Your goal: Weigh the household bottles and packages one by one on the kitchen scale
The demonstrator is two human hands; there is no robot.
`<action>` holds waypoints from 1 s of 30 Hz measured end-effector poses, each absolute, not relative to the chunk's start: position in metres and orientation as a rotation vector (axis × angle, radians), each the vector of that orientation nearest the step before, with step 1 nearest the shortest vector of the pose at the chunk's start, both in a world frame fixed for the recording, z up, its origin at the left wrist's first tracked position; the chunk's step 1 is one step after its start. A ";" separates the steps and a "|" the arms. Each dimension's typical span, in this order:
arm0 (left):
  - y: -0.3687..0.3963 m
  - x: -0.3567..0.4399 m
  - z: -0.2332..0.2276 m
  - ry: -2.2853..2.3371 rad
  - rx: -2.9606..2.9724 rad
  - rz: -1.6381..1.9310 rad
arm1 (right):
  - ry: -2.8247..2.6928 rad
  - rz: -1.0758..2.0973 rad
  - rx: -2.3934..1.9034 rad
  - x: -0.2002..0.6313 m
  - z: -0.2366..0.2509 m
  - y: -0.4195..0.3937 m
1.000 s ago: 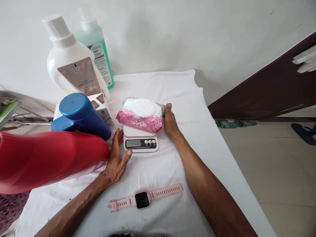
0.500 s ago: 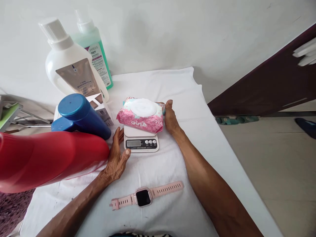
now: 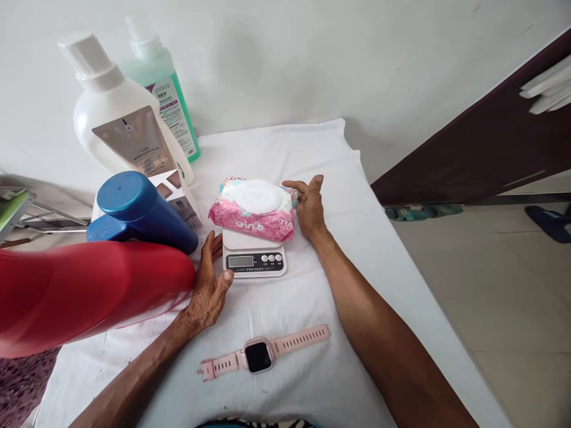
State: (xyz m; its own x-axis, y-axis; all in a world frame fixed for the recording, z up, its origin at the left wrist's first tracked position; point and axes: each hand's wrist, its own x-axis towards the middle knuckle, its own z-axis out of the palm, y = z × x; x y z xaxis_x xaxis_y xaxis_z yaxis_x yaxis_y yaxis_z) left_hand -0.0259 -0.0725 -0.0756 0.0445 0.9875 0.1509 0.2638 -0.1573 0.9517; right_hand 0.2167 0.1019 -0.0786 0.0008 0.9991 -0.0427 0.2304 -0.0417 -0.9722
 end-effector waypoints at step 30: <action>-0.099 -0.003 -0.061 1.022 2.403 0.871 | -1.049 1.177 -1.224 0.217 -0.089 0.112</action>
